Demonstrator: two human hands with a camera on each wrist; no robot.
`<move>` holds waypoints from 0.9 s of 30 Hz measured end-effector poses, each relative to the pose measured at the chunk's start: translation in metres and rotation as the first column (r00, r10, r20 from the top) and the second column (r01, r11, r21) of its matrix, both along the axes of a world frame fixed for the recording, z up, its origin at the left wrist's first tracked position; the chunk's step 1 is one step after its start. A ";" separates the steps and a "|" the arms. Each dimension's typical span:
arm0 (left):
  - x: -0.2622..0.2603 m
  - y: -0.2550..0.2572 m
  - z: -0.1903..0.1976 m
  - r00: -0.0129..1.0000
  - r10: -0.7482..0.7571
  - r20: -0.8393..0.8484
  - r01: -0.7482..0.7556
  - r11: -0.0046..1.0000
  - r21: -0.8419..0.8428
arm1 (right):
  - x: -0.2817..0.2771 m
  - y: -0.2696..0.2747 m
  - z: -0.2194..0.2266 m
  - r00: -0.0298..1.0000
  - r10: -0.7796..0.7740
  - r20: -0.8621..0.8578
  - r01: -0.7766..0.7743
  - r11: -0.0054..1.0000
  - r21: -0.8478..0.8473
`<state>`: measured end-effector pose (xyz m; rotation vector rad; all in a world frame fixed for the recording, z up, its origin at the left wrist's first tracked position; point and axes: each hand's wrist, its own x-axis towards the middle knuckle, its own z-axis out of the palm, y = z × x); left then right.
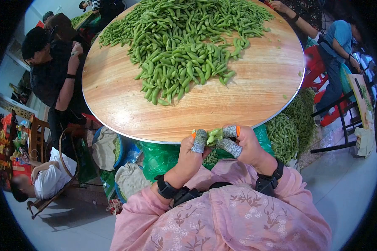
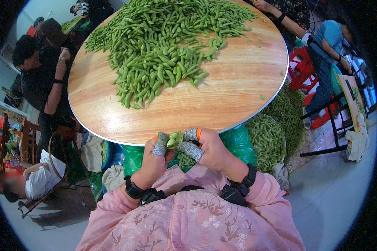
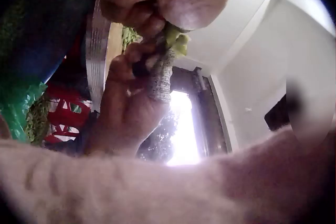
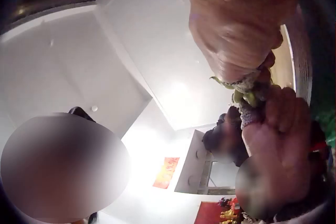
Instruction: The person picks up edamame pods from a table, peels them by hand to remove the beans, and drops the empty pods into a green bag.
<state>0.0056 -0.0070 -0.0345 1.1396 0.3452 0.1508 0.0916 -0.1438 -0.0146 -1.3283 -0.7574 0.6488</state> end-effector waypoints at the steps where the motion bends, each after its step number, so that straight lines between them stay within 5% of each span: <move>1: 0.000 0.003 -0.001 0.998 -0.064 -0.025 0.063 0.998 -0.020 | 0.001 0.000 0.002 1.000 -0.002 0.000 0.002 1.000 -0.001; 3: 0.002 0.006 0.004 0.990 -0.130 -0.046 0.128 0.991 -0.040 | 0.005 -0.002 0.009 0.955 -0.059 0.292 0.100 0.986 -0.130; 6: 0.003 0.005 0.018 0.973 -0.196 -0.124 0.192 0.980 -0.041 | 0.007 -0.003 0.013 0.933 -0.076 0.353 0.150 0.971 -0.186; 8: 0.004 0.006 0.013 0.962 -0.263 0.065 0.226 0.911 0.344 | 0.006 -0.003 0.011 0.932 -0.083 0.353 0.159 0.969 -0.189; 11: 0.013 -0.008 0.002 0.961 -0.144 0.235 0.013 0.875 0.484 | 0.006 -0.004 0.012 0.933 -0.084 0.350 0.162 0.966 -0.200; 13: 0.010 0.003 0.004 0.970 -0.198 0.141 0.114 0.883 0.456 | 0.007 -0.004 0.013 0.935 -0.078 0.347 0.156 0.966 -0.205; 15: 0.008 0.007 0.009 0.966 -0.253 0.049 0.209 0.882 0.422 | 0.007 -0.004 0.014 0.993 -0.053 0.107 0.064 0.993 -0.103; 20: 0.005 0.003 0.022 0.982 -0.170 -0.088 0.183 0.967 0.179 | 0.006 0.001 0.018 0.942 0.004 0.334 0.063 0.980 -0.188; 24: 0.001 0.008 0.010 0.969 -0.240 -0.052 0.245 0.933 0.264 | 0.002 0.000 0.013 0.951 -0.040 0.307 0.108 0.972 -0.209; 27: 0.002 0.018 0.018 0.943 -0.326 -0.074 0.320 0.817 0.479 | 0.004 -0.002 0.012 0.947 -0.079 0.313 0.156 0.960 -0.231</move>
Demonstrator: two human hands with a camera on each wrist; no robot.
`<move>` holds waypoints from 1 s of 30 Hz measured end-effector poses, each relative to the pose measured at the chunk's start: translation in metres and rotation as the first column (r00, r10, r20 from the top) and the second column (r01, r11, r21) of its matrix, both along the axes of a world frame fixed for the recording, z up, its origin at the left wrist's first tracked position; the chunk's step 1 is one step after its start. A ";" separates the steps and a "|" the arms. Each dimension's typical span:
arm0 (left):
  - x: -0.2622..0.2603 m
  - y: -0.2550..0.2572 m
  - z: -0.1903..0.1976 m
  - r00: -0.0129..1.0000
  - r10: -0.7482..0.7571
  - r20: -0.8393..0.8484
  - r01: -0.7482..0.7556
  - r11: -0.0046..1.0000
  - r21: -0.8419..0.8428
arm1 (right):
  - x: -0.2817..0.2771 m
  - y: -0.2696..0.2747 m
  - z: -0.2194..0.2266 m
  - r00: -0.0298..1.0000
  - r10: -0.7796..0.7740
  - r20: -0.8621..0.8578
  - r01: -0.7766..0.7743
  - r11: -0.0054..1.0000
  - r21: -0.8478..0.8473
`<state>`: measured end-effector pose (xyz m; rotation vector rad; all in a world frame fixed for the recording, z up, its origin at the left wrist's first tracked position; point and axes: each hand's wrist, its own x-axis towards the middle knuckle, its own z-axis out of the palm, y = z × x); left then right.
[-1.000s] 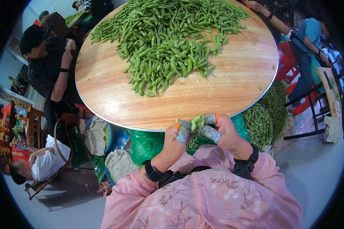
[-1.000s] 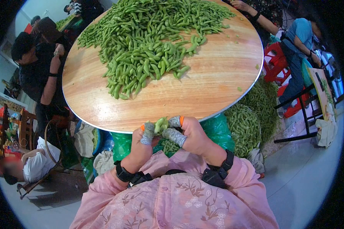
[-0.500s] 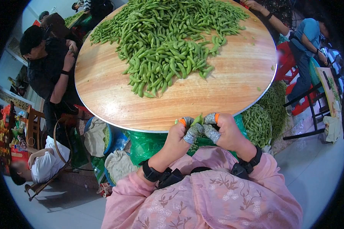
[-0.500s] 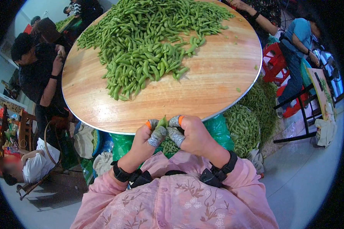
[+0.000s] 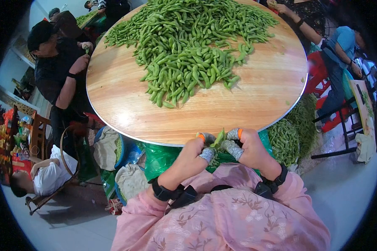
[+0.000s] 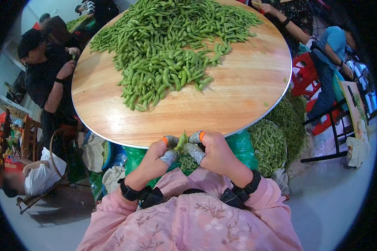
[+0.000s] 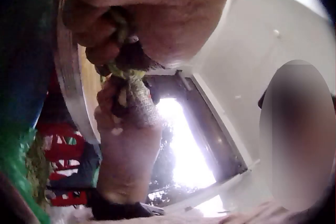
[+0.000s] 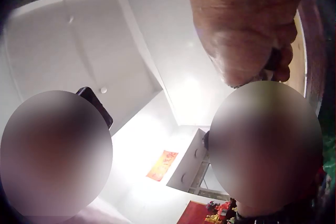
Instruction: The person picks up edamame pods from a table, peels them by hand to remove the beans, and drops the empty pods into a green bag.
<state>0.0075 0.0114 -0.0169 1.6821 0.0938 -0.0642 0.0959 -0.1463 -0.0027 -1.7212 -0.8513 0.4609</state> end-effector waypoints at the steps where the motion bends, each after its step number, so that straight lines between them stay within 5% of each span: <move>1: 0.000 0.002 0.006 0.999 0.048 -0.020 -0.047 0.997 0.060 | 0.001 -0.001 0.000 1.000 -0.003 0.001 0.003 1.000 0.000; 2: -0.001 0.003 0.011 0.994 0.101 -0.038 -0.095 0.988 0.122 | 0.001 -0.001 0.001 1.000 0.000 -0.006 0.000 1.000 -0.016; 4: 0.001 0.000 0.015 0.988 0.146 -0.047 -0.147 0.989 -0.031 | 0.000 0.001 0.003 1.000 0.005 -0.009 -0.005 1.000 -0.027; 6: 0.004 -0.001 0.015 0.997 0.072 0.014 -0.073 0.992 0.105 | -0.004 0.003 0.007 0.998 0.064 -0.021 -0.064 0.998 0.002; 13: 0.006 -0.014 0.013 0.984 0.085 0.157 -0.102 0.990 0.101 | 0.001 -0.005 0.006 0.994 0.090 -0.056 -0.093 0.995 -0.043; 17: 0.007 -0.018 0.006 0.986 0.087 0.145 -0.114 0.974 0.193 | -0.001 -0.004 0.007 0.995 0.086 0.051 -0.082 0.993 -0.081; 20: 0.010 -0.017 0.010 0.995 0.089 0.046 -0.094 0.991 0.101 | 0.001 -0.013 0.006 0.987 0.053 0.152 -0.031 0.989 -0.144; 22: 0.013 -0.009 0.033 0.992 -0.116 -0.054 0.127 0.851 0.510 | 0.011 -0.029 0.006 0.974 0.045 0.223 0.006 0.975 -0.224; 24: 0.023 0.005 0.044 0.990 -0.127 -0.063 0.141 0.819 0.556 | 0.024 -0.058 0.009 0.940 -0.020 0.341 0.158 0.910 -0.384; 26: 0.039 0.022 0.047 0.960 -0.098 0.262 -0.145 0.626 0.766 | 0.038 -0.088 0.012 0.910 -0.027 0.413 0.257 0.820 -0.512; 27: 0.053 0.033 0.049 0.944 -0.086 0.320 -0.224 0.546 0.807 | 0.042 -0.102 0.010 0.909 -0.032 0.416 0.263 0.819 -0.510; 29: 0.082 0.049 0.056 0.904 -0.105 0.413 -0.337 0.419 0.843 | 0.044 -0.126 0.005 0.845 -0.147 0.513 0.493 0.583 -0.645; 30: 0.096 0.054 0.059 0.885 -0.132 0.446 -0.371 0.378 0.848 | 0.046 -0.132 0.004 0.843 -0.153 0.516 0.499 0.581 -0.643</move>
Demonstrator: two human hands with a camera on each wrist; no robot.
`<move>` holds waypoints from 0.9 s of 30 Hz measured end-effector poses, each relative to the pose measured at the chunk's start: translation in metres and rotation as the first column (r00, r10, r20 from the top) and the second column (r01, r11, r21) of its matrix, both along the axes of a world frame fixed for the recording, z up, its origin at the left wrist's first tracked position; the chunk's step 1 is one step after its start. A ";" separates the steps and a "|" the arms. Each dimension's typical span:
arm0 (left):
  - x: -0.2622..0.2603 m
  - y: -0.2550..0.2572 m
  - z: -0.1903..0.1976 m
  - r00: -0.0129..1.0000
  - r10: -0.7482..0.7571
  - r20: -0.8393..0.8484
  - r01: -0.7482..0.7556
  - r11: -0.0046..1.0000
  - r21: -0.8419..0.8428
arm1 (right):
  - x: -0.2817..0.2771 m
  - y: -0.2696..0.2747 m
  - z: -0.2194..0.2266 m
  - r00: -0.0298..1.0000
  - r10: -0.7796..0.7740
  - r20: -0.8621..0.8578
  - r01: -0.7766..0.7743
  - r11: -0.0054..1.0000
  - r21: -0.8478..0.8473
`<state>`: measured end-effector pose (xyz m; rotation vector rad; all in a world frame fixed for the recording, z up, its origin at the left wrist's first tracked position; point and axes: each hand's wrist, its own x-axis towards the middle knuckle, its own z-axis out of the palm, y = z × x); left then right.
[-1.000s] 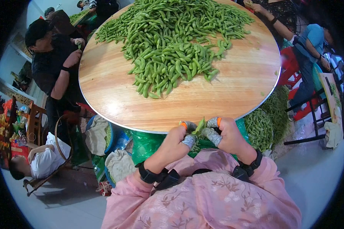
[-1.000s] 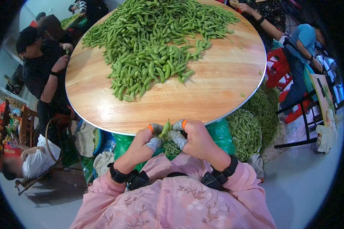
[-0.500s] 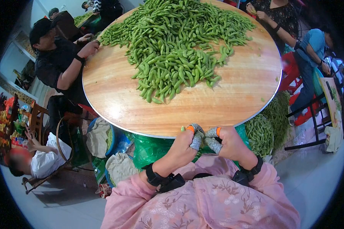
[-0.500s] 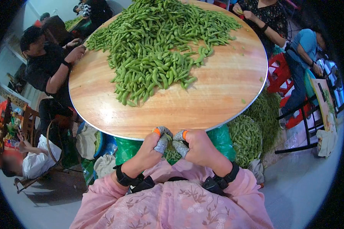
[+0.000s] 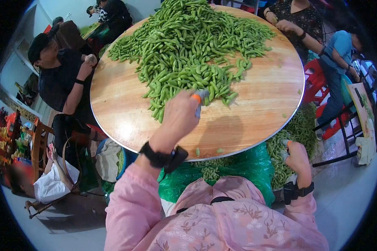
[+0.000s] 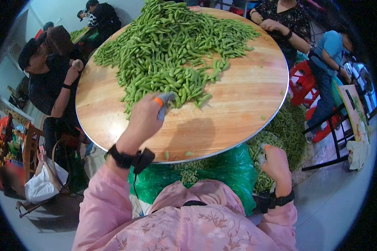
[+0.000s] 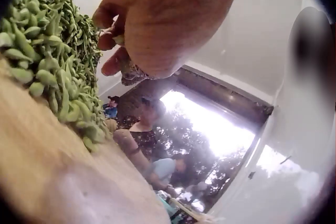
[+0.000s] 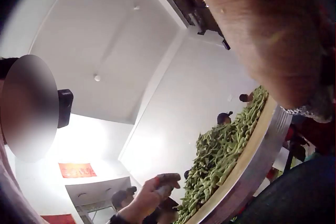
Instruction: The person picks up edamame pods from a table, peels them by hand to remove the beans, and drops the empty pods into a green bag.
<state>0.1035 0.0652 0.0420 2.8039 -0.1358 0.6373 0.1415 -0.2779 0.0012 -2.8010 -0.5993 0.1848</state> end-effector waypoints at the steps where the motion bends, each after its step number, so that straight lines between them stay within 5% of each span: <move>1: 0.015 0.003 0.002 1.000 -0.007 0.003 0.007 1.000 0.001 | 0.001 -0.005 -0.001 0.999 -0.025 -0.028 0.024 0.999 -0.045; 3: 0.043 0.003 0.001 0.998 -0.054 0.045 0.049 0.994 0.101 | -0.002 -0.007 -0.002 0.997 -0.059 -0.052 0.054 0.994 -0.092; 5: 0.062 0.002 -0.006 0.997 -0.070 -0.023 0.073 0.981 0.179 | -0.010 0.003 0.000 0.997 -0.034 -0.066 0.046 0.981 0.188; 8: 0.081 0.001 -0.024 0.992 -0.120 -0.030 0.124 0.955 0.268 | -0.014 0.017 -0.001 0.998 0.007 -0.060 0.014 0.939 0.343; 10: 0.084 -0.001 -0.027 0.969 -0.065 -0.240 0.128 0.958 0.255 | -0.016 0.027 0.001 0.996 -0.015 -0.090 0.045 0.941 0.336; 12: 0.081 -0.003 -0.027 0.972 -0.050 -0.230 0.106 0.965 0.238 | -0.016 0.039 0.002 0.983 0.106 -0.151 -0.013 0.856 0.517; 14: 0.071 -0.002 -0.027 0.980 -0.004 -0.199 0.042 0.981 0.187 | -0.016 0.048 -0.005 0.986 0.129 -0.103 -0.044 0.807 0.589; 16: 0.051 -0.007 -0.017 0.991 -0.033 -0.130 0.047 0.993 0.107 | -0.018 0.065 0.001 0.949 0.174 -0.262 0.067 0.702 0.709; 18: 0.024 -0.016 -0.006 0.995 -0.090 -0.052 0.078 0.978 -0.195 | -0.016 0.078 0.000 0.939 0.234 -0.253 0.057 0.617 0.785; 20: -0.004 -0.029 -0.005 0.989 -0.130 -0.071 0.101 0.944 -0.313 | -0.009 0.092 -0.001 0.749 0.410 -0.521 0.346 0.428 0.835; 21: -0.018 -0.037 -0.006 0.982 -0.170 -0.078 0.120 0.895 -0.430 | -0.007 0.099 -0.003 0.739 0.415 -0.530 0.354 0.431 0.830; 23: -0.037 -0.049 -0.010 0.962 -0.272 -0.025 0.227 0.847 -0.480 | 0.000 0.110 -0.006 0.358 0.750 -0.556 0.693 0.185 0.697; 26: -0.056 -0.059 -0.017 0.950 -0.313 -0.002 0.264 0.805 -0.531 | 0.000 0.117 -0.010 0.273 0.822 -0.500 0.705 0.182 0.685; 27: -0.059 -0.061 -0.017 0.942 -0.334 0.016 0.288 0.786 -0.546 | -0.003 0.118 -0.010 0.327 0.810 -0.487 0.652 0.179 0.736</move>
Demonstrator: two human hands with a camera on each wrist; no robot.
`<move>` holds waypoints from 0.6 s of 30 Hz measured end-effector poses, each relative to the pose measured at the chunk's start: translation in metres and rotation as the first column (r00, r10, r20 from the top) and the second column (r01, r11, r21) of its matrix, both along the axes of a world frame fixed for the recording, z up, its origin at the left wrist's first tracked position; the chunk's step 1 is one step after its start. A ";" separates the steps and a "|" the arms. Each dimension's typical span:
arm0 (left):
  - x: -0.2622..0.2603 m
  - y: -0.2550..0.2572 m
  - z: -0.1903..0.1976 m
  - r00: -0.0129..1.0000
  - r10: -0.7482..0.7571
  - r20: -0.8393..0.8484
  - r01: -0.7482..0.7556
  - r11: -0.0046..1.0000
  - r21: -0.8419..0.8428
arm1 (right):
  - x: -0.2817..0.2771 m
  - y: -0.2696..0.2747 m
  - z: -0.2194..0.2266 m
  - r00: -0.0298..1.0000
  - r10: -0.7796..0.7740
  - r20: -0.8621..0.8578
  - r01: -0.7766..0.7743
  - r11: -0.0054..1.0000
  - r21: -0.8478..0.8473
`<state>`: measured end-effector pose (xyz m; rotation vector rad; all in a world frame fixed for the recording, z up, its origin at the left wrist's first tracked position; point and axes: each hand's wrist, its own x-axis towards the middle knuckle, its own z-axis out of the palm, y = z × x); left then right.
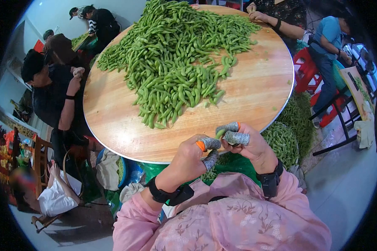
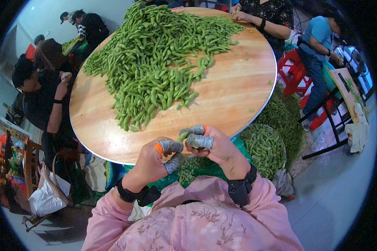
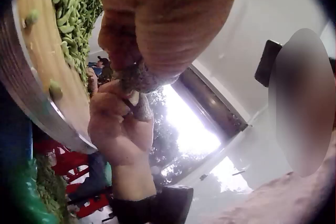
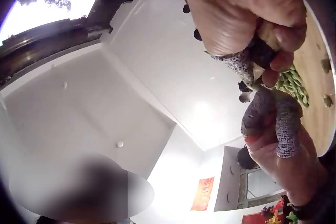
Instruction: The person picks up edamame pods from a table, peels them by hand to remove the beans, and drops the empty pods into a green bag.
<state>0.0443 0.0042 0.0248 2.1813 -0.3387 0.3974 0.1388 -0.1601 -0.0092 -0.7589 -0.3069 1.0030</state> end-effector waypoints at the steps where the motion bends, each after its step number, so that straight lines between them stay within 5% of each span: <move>1: -0.003 -0.002 0.001 1.000 0.005 -0.004 -0.005 1.000 -0.002 | -0.002 0.000 0.002 1.000 0.005 -0.004 -0.005 1.000 -0.002; 10: -0.014 -0.008 0.002 0.995 -0.039 0.095 0.035 0.998 0.043 | -0.020 -0.012 0.034 0.947 -0.005 0.322 0.095 0.960 -0.265; 12: -0.018 -0.008 0.006 0.981 -0.035 -0.192 -0.009 0.975 -0.222 | -0.019 -0.013 0.032 0.938 -0.029 0.347 0.112 0.969 -0.221; 13: -0.018 -0.010 0.004 0.981 -0.031 -0.193 -0.013 0.975 -0.223 | -0.020 -0.013 0.031 0.938 -0.026 0.345 0.108 0.969 -0.221; 15: -0.017 -0.013 -0.002 0.958 -0.077 -0.276 -0.118 0.772 -0.624 | -0.022 -0.013 0.030 0.936 -0.019 0.351 0.089 0.979 -0.184; 16: -0.016 -0.008 0.001 0.958 -0.109 -0.267 -0.025 0.890 -0.455 | -0.024 -0.011 0.030 0.937 -0.015 0.348 0.085 0.979 -0.186; 18: -0.017 -0.005 -0.005 0.944 -0.148 -0.293 0.026 0.923 -0.383 | -0.029 -0.005 0.030 0.915 -0.056 0.400 0.133 0.977 -0.166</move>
